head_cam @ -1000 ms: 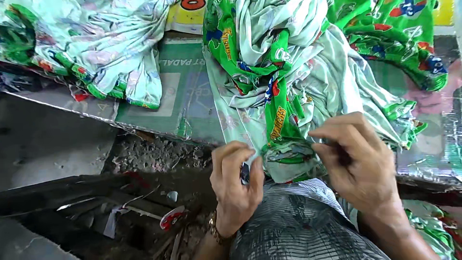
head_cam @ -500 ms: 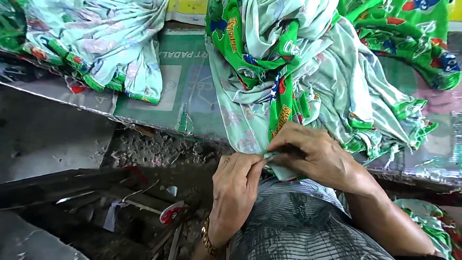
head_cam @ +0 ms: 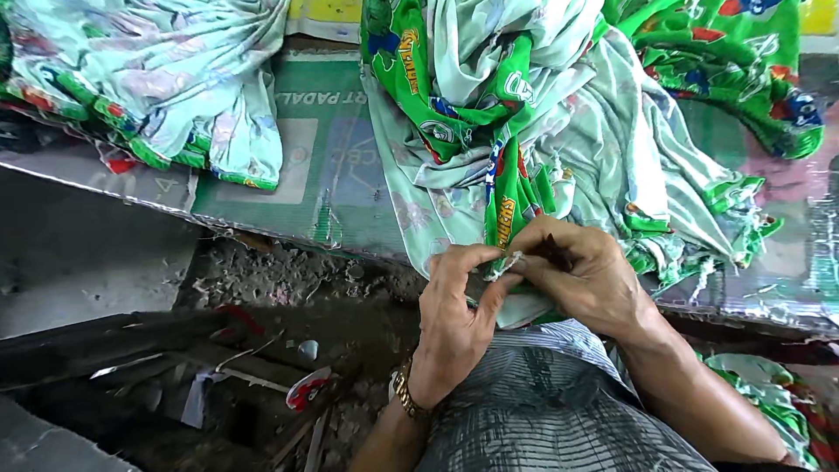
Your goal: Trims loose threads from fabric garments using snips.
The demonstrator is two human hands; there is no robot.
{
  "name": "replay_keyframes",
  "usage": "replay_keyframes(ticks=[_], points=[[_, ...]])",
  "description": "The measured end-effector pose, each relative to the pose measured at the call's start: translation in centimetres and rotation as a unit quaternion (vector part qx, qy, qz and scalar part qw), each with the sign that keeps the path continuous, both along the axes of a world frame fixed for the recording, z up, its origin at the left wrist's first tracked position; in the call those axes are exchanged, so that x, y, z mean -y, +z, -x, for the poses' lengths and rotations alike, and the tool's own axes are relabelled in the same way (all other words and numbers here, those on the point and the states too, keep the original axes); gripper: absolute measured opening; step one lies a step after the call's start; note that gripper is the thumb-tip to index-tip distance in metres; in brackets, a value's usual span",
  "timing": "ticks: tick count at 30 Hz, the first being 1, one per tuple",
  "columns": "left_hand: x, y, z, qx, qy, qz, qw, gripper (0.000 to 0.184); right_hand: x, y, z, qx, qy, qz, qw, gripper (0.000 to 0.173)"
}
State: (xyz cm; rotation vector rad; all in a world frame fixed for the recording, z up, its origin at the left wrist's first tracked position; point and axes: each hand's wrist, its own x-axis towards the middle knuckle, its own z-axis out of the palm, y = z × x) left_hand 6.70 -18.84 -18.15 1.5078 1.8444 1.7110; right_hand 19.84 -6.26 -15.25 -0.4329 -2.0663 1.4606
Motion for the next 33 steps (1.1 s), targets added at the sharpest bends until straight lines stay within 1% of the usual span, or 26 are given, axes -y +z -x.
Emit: replay_keyframes(ticks=[5,8,10,11,12,14,15,16,18,24,26,29,33], points=[[0.0,0.1,0.2,-0.010,-0.010,0.020,1.000,0.016,-0.3,0.0,-0.1,-0.053,-0.019,0.056,0.997,0.004],[0.0,0.2,0.4,-0.056,-0.017,0.016,0.998,0.010,-0.4,-0.1,-0.2,-0.067,-0.001,0.038,0.997,0.003],[0.4,0.2,0.4,-0.106,-0.008,0.007,0.994,0.005,-0.2,-0.1,-0.6,-0.068,0.026,0.003,0.997,0.002],[0.8,0.1,0.4,-0.134,-0.002,0.001,0.991,0.004,-0.1,-0.1,-1.0,-0.059,0.034,-0.031,0.997,0.005],[1.3,0.0,0.3,-0.162,0.002,-0.003,0.987,0.006,0.1,-0.1,-1.5,-0.038,0.037,-0.079,0.995,0.010],[2.5,-0.1,0.2,-0.213,0.004,-0.001,0.977,0.008,0.4,0.1,-2.7,0.018,0.032,-0.181,0.983,0.026],[2.9,-0.4,0.1,-0.232,0.006,-0.003,0.973,0.008,0.5,0.2,-3.2,0.041,0.024,-0.226,0.973,0.029],[3.3,-0.6,0.0,-0.245,0.011,-0.011,0.969,0.008,0.6,0.2,-3.6,0.057,0.015,-0.267,0.962,0.028],[3.7,-1.1,-0.4,-0.255,0.027,-0.026,0.966,0.004,0.6,0.0,-4.0,0.065,0.008,-0.317,0.946,0.025],[4.4,-1.8,-1.5,-0.259,0.065,-0.056,0.962,0.007,1.0,-1.0,-4.2,0.007,0.012,-0.399,0.917,0.015],[4.6,-2.0,-1.7,-0.256,0.075,-0.071,0.961,0.007,1.3,-1.3,-4.2,-0.010,0.012,-0.408,0.913,0.012],[4.6,-1.9,-1.8,-0.262,0.088,-0.092,0.957,0.005,1.7,-1.4,-4.3,-0.024,0.008,-0.420,0.907,0.012],[4.7,-1.8,-1.9,-0.282,0.078,-0.097,0.951,0.008,2.0,-1.6,-4.2,-0.039,-0.013,-0.442,0.896,0.010]])
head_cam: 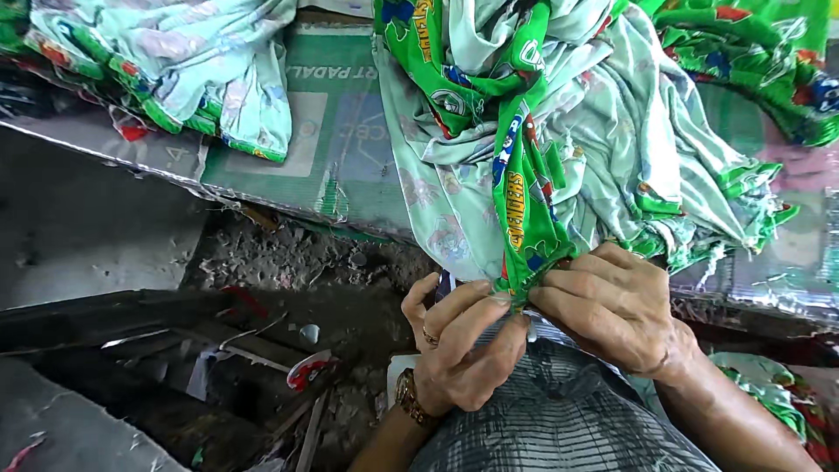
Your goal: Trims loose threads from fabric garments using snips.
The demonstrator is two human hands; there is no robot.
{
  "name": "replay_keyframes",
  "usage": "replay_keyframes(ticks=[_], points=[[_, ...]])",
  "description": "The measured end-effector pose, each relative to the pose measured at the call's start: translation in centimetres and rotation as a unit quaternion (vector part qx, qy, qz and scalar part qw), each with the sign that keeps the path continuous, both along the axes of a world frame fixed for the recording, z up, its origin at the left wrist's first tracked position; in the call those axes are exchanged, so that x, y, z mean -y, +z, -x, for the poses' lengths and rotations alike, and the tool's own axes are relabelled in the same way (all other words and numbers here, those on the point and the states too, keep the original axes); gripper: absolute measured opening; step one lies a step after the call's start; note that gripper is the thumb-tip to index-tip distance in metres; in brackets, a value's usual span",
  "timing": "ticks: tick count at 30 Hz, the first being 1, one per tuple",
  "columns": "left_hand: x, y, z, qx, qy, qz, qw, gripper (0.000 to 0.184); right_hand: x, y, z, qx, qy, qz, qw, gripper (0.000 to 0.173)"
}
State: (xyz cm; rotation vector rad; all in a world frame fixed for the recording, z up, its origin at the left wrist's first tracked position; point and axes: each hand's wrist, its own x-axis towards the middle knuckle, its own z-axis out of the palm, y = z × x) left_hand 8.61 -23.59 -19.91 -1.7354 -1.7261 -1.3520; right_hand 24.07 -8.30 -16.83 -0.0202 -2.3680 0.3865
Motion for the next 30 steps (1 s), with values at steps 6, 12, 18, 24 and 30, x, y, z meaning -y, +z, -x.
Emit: replay_keyframes(ticks=[6,12,18,24,30], points=[[-0.1,0.1,-0.1,-0.004,-0.001,0.002,1.000,0.008,0.0,0.1,0.0,-0.013,0.016,-0.003,1.000,0.009],[0.0,0.0,0.0,-0.008,-0.001,0.012,1.000,0.011,-0.1,-0.3,0.1,-0.012,0.023,0.006,1.000,0.009],[0.5,0.4,0.0,-0.015,-0.014,0.014,1.000,0.011,0.0,-0.6,0.4,0.014,0.031,0.008,0.999,0.011],[3.4,1.3,2.2,0.019,-0.023,0.031,0.999,0.008,-0.9,1.8,-1.5,0.167,0.130,0.126,0.969,0.018],[2.6,2.3,1.8,0.067,-0.023,0.037,0.997,0.023,-1.0,2.5,-0.6,0.052,0.099,0.270,0.956,0.032]])
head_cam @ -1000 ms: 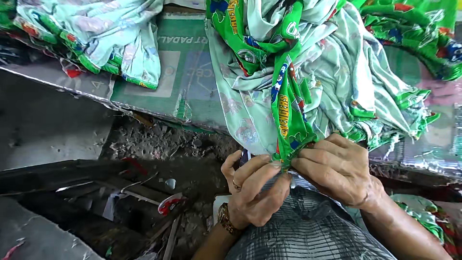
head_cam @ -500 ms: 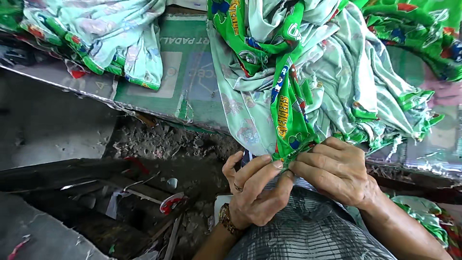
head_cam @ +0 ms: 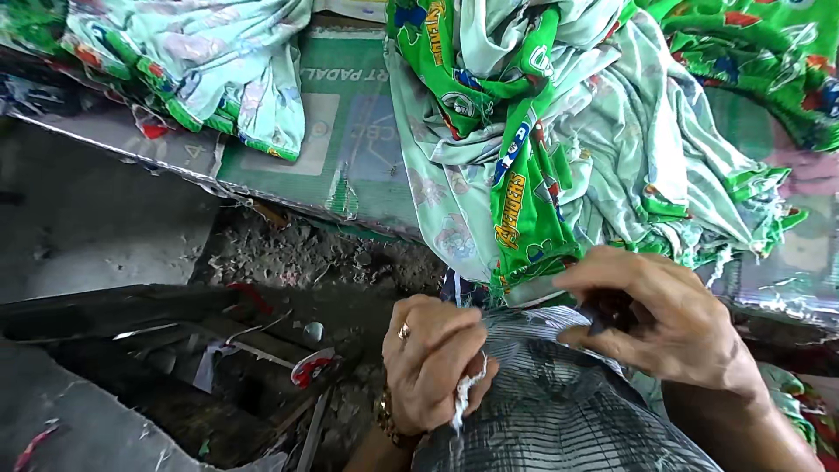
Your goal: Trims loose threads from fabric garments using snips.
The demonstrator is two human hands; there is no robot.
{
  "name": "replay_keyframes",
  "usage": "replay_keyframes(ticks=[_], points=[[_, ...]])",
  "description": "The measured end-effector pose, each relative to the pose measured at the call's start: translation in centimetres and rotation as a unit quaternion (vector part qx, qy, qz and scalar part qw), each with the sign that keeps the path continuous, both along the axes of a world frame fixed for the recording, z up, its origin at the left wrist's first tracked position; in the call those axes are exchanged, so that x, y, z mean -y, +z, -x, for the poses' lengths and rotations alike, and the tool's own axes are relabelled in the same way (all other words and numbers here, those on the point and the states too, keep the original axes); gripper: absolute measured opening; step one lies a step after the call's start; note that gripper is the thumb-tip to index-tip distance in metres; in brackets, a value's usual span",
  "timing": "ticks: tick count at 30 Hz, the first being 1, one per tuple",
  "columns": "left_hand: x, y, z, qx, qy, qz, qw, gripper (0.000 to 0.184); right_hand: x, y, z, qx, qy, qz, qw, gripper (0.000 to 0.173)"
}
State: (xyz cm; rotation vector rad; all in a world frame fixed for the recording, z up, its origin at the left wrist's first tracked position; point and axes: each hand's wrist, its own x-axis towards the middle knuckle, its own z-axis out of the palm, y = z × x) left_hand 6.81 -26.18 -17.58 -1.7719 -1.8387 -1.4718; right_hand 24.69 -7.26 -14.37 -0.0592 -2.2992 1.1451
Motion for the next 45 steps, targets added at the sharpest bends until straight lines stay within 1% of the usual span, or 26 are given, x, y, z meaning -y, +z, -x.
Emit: replay_keyframes(ticks=[2,3,4,5,6,8,9,11,13,15,16,17,19,20,21,24,28,31,33,36,39,42,44,45], points=[[-1.7,0.4,-0.3,-0.015,0.044,0.066,0.997,0.033,0.2,0.2,1.2,0.037,-0.076,-0.099,0.992,0.031],[-2.5,0.4,-0.4,-0.028,0.053,0.093,0.994,0.035,0.2,0.2,1.8,0.055,-0.102,-0.147,0.982,0.025],[-3.2,0.1,-0.3,-0.041,0.053,0.103,0.992,0.029,0.2,0.0,2.3,0.067,-0.116,-0.179,0.975,0.016],[-3.7,-0.1,-0.3,-0.047,0.049,0.095,0.993,0.018,0.1,-0.1,2.6,0.070,-0.123,-0.188,0.972,0.009],[-4.1,-0.2,-0.1,-0.049,0.046,0.084,0.994,0.010,-0.2,-0.1,2.7,0.066,-0.126,-0.177,0.974,0.007],[-4.5,0.1,0.3,-0.059,0.039,0.069,0.995,0.005,-0.9,0.2,2.3,0.057,-0.127,-0.131,0.982,0.009],[-4.7,0.3,0.5,-0.067,0.033,0.070,0.995,0.005,-1.3,0.3,2.1,0.058,-0.134,-0.119,0.982,0.011],[-5.1,0.4,0.8,-0.079,0.015,0.095,0.992,0.008,-1.9,0.0,1.8,0.090,-0.160,-0.135,0.974,0.011],[-5.4,0.0,0.8,-0.072,0.000,0.120,0.990,0.018,-2.0,-0.5,1.9,0.130,-0.184,-0.167,0.960,0.009],[-5.4,-0.2,0.7,-0.057,0.004,0.132,0.990,0.025,-1.4,-0.3,1.9,0.123,-0.201,-0.158,0.959,0.020],[-5.4,-0.3,0.5,-0.054,0.012,0.134,0.989,0.024,-1.1,0.0,1.7,0.099,-0.198,-0.127,0.967,0.025],[-5.3,-0.3,0.4,-0.055,0.020,0.136,0.989,0.021,-0.8,0.3,1.6,0.063,-0.177,-0.084,0.979,0.026],[-5.3,-0.3,0.2,-0.060,0.031,0.137,0.988,0.018,-0.3,0.4,2.0,-0.011,-0.094,0.016,0.995,0.016],[-5.3,-0.4,0.2,-0.061,0.031,0.134,0.989,0.016,-0.2,0.2,2.3,-0.018,-0.057,0.049,0.997,0.011],[-5.2,-0.4,0.1,-0.058,0.029,0.130,0.989,0.015,-0.2,-0.1,2.8,-0.005,-0.037,0.060,0.998,0.008],[-4.3,-0.3,0.4,-0.056,0.027,0.128,0.990,0.015,-0.3,-0.8,4.0,0.068,-0.053,0.035,0.996,0.008],[-3.1,-0.4,0.5,-0.088,0.052,0.143,0.984,0.015,-0.5,-0.8,4.1,0.067,-0.045,0.031,0.996,0.010],[-2.4,-0.3,0.3,-0.083,0.062,0.153,0.983,0.020,-0.8,-1.0,3.9,0.057,-0.022,0.046,0.997,0.008],[-2.1,-0.1,0.1,-0.056,0.059,0.151,0.985,0.024,-1.1,-1.2,3.8,0.045,0.004,0.052,0.998,0.008],[-2.1,0.3,-0.3,0.020,0.026,0.135,0.990,0.023,-1.2,-1.4,3.8,0.037,0.030,0.043,0.998,0.008],[-2.6,0.5,-0.8,0.072,-0.019,0.103,0.992,0.021,-0.9,-1.6,3.8,0.039,0.015,-0.003,0.999,0.009],[-3.7,0.1,-1.5,0.085,-0.045,0.030,0.995,0.017,-0.4,-1.8,3.7,0.016,-0.013,-0.038,0.999,0.009],[-4.6,-0.5,-1.9,0.112,-0.046,0.010,0.993,0.014,-0.4,-1.9,3.6,0.007,-0.022,-0.028,0.999,0.008],[-5.0,-0.9,-2.0,0.133,-0.047,0.012,0.990,0.017,-0.4,-1.9,3.6,0.003,-0.021,-0.011,1.000,0.007]])
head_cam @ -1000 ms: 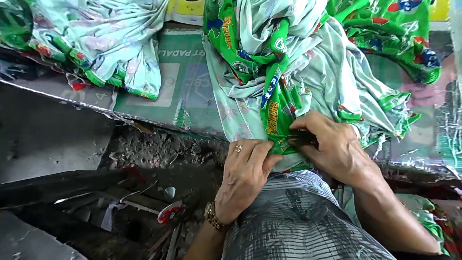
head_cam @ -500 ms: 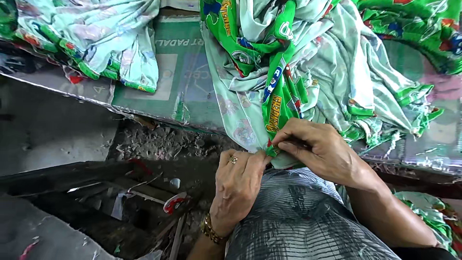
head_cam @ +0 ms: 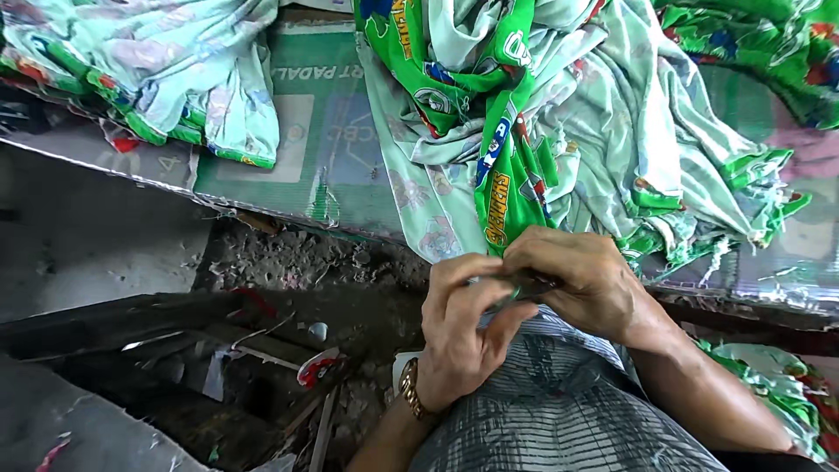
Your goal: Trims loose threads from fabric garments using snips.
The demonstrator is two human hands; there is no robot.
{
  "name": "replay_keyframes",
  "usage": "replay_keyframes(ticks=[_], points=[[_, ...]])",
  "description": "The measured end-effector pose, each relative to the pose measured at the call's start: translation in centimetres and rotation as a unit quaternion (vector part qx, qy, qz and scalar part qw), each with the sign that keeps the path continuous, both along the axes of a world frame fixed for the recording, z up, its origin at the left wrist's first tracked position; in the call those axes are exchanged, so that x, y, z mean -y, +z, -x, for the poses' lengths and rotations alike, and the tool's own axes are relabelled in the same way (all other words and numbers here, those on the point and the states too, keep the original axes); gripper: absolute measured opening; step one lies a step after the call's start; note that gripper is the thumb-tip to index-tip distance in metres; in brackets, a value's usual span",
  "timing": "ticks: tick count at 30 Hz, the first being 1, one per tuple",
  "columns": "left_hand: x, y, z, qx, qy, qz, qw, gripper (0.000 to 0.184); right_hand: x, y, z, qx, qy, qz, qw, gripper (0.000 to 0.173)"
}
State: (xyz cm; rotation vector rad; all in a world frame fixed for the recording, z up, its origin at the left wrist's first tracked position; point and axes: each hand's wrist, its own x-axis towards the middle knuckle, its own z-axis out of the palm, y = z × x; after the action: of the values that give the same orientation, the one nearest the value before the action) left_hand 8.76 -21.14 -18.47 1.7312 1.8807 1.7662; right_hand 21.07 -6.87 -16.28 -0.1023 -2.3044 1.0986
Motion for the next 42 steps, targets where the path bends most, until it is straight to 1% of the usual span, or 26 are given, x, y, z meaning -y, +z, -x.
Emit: replay_keyframes(ticks=[2,3,6,9,13,16,18,21,24,26,27,29,30,31,33,36,39,42], points=[[-0.8,-0.7,0.0,0.027,-0.005,0.015,1.000,0.025,-0.2,0.1,-0.1,-0.005,0.000,0.044,0.999,0.006],[-1.0,-0.8,0.0,0.031,-0.005,0.018,0.999,0.026,-0.3,0.2,-0.1,-0.004,0.000,0.065,0.998,0.006],[-1.0,-1.0,0.0,0.057,-0.005,0.019,0.998,0.024,-0.4,0.4,-0.3,0.000,0.000,0.112,0.994,0.007],[-1.0,-0.8,0.1,0.077,-0.006,0.019,0.997,0.020,-0.2,0.4,-0.2,0.003,-0.006,0.134,0.991,0.005],[-1.0,-0.4,0.1,0.118,-0.018,0.008,0.993,0.015,-0.4,0.6,-0.4,-0.012,-0.012,0.191,0.981,0.006],[-0.8,-0.2,0.3,0.119,-0.036,0.012,0.992,0.011,-0.7,0.8,-0.6,-0.022,-0.010,0.235,0.972,0.007],[-0.6,0.0,0.3,0.105,-0.040,0.023,0.993,0.012,-0.7,0.8,-0.6,-0.033,-0.001,0.230,0.973,0.005],[-0.5,0.4,0.1,0.051,-0.028,0.049,0.997,0.014,-0.3,0.7,-0.8,-0.051,0.014,0.185,0.981,0.003],[-0.2,0.6,0.1,-0.037,-0.003,0.051,0.998,0.009,0.7,0.7,-1.6,-0.051,-0.008,0.041,0.998,0.006],[0.6,0.6,0.1,-0.098,0.007,0.054,0.994,0.008,1.3,0.6,-2.5,-0.036,-0.039,-0.055,0.997,0.009],[1.0,0.4,0.2,-0.119,0.011,0.049,0.992,0.007,1.5,0.6,-3.0,-0.014,-0.054,-0.094,0.994,0.011],[1.8,0.1,0.2,-0.152,0.025,0.039,0.987,0.007,1.7,1.2,-3.7,0.043,-0.077,-0.159,0.983,0.022],[2.2,-0.2,0.2,-0.161,0.030,0.033,0.986,0.008,1.7,1.4,-3.9,0.059,-0.082,-0.177,0.979,0.026],[2.5,-0.3,0.2,-0.170,0.035,0.030,0.984,0.010,1.7,1.5,-4.1,0.066,-0.082,-0.188,0.976,0.025],[2.8,-0.6,-0.1,-0.176,0.045,0.024,0.983,0.012,1.6,1.4,-4.1,0.059,-0.078,-0.204,0.974,0.021],[3.0,-0.9,-0.5,-0.165,0.057,0.012,0.985,0.009,1.5,1.0,-3.8,0.032,-0.067,-0.237,0.969,0.014],[3.3,-1.0,-0.7,-0.170,0.080,-0.013,0.982,0.004,1.5,0.8,-3.7,0.010,-0.059,-0.253,0.966,0.011],[3.8,-0.6,-0.5,-0.213,0.092,-0.022,0.972,0.010,1.7,0.7,-3.7,-0.025,-0.059,-0.248,0.967,0.010]])
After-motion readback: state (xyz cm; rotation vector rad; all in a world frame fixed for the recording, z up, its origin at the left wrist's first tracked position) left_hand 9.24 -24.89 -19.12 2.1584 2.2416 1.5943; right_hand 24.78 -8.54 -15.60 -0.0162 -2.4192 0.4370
